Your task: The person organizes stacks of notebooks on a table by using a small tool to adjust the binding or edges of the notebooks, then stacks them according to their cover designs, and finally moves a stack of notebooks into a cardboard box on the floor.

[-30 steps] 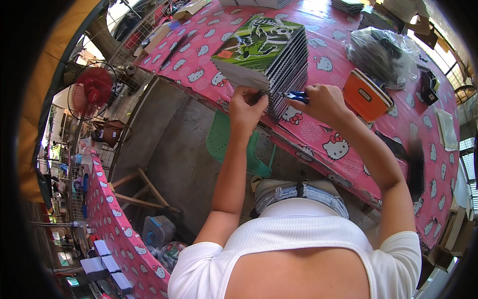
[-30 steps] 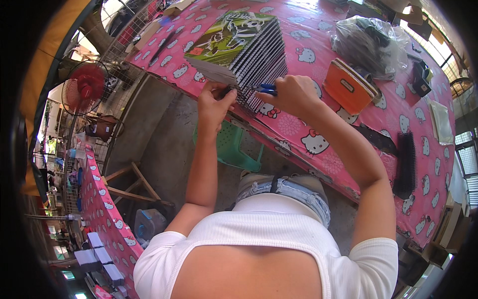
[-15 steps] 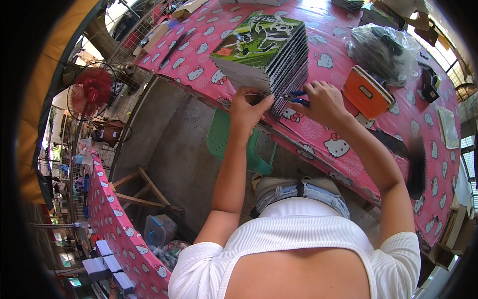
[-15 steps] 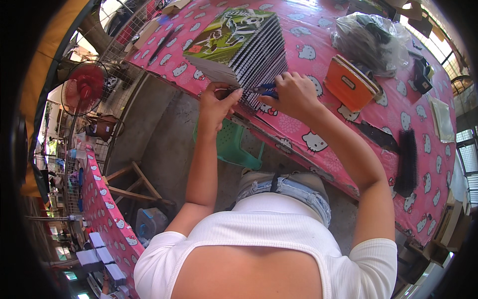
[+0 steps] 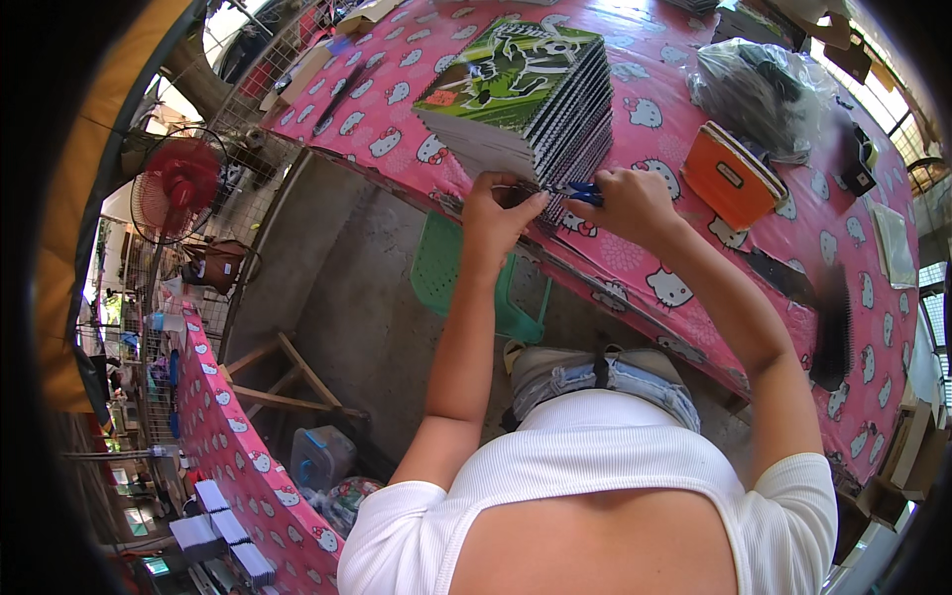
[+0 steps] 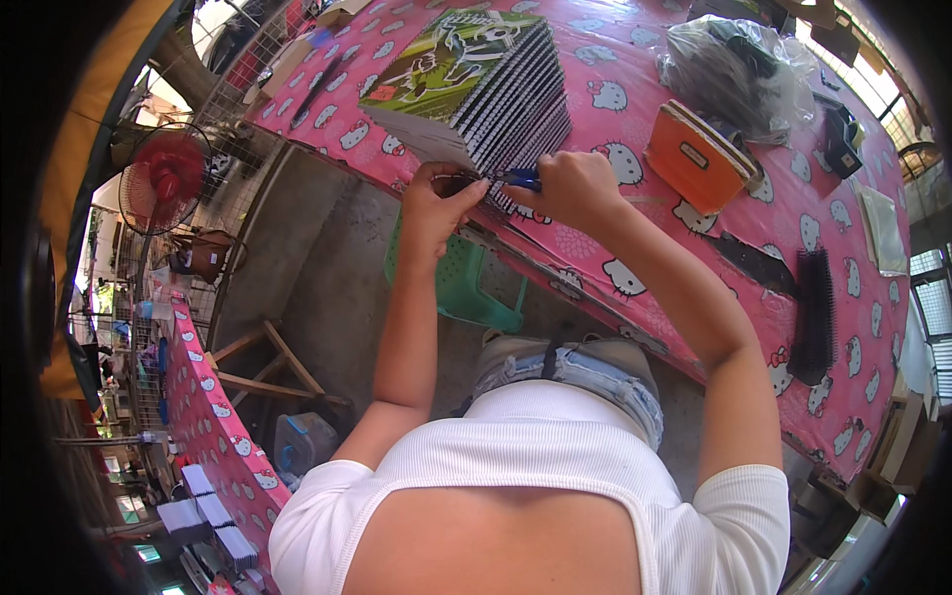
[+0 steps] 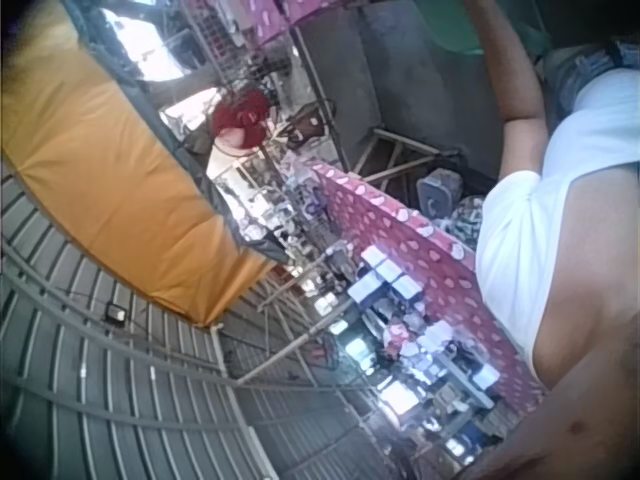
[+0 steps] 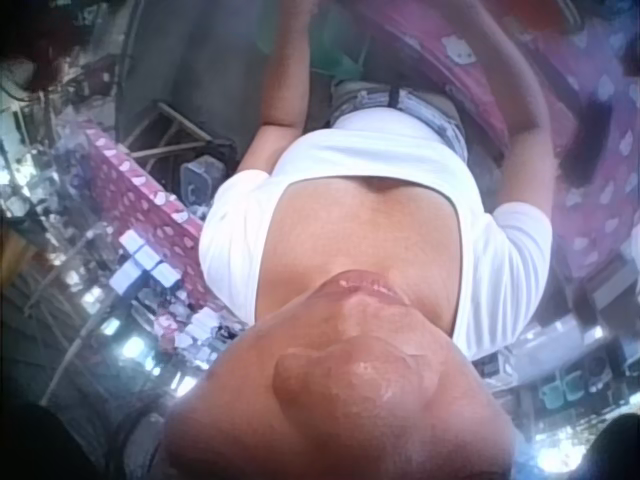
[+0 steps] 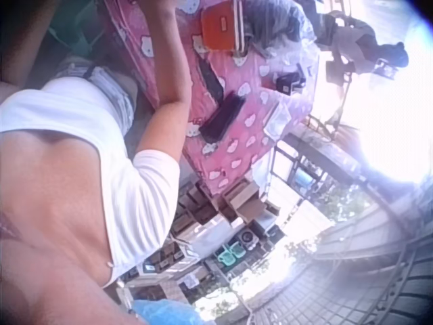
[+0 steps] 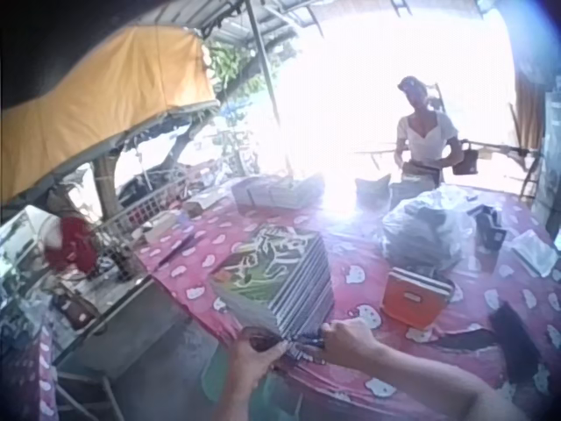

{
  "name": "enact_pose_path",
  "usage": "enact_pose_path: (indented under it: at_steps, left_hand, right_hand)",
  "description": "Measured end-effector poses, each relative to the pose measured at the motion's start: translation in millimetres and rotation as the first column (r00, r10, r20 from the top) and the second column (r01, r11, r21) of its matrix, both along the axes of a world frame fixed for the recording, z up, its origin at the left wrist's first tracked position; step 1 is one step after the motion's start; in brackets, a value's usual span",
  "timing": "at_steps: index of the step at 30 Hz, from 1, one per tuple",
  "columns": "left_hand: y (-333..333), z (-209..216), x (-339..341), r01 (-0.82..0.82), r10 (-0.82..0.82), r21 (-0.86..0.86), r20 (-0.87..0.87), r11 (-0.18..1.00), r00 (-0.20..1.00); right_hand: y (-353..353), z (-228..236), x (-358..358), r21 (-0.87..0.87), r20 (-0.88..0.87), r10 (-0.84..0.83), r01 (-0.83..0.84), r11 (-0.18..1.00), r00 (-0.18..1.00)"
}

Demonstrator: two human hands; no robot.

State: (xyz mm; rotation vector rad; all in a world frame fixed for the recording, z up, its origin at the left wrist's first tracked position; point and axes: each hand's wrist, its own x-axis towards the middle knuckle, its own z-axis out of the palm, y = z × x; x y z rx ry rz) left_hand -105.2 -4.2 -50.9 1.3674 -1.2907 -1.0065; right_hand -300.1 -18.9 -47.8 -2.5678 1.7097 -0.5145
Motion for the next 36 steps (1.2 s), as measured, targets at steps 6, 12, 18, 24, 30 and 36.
enact_pose_path:
  at_steps: [6,12,18,24,30,36]
  left_hand:
    - [-2.3,-9.3,2.1,0.0,0.001,0.008,-0.06,1.0,0.998]
    - [-4.2,-14.3,-1.7,-0.013,0.019,-0.101,0.062,0.995,0.998]
    - [-6.2,-22.4,2.2,-0.027,0.034,-0.102,0.071,0.994,0.997]
    - [-0.1,-8.2,-2.1,-0.009,0.011,0.026,-0.067,1.0,0.998]
    - [-1.6,-18.2,-1.1,-0.024,0.024,-0.054,-0.011,0.998,1.0]
    - [-2.8,-22.2,5.5,-0.015,0.016,0.018,-0.052,1.0,0.999]
  right_hand:
    - [6.1,1.6,-8.4,0.063,0.028,-0.013,0.011,0.998,1.0]
    - [-5.9,-15.5,-1.9,-0.429,0.034,0.122,-0.095,0.898,0.992]
    - [-1.6,17.2,5.0,0.236,-0.1,0.018,0.006,0.972,0.995]
    - [-2.7,-16.8,-11.4,-0.303,0.115,0.085,-0.047,0.952,0.99]
    - [-3.8,-0.7,2.3,0.078,-0.013,0.027,-0.026,0.997,1.0]
    - [4.2,-3.1,-9.5,0.074,0.028,0.027,-0.029,0.997,0.999]
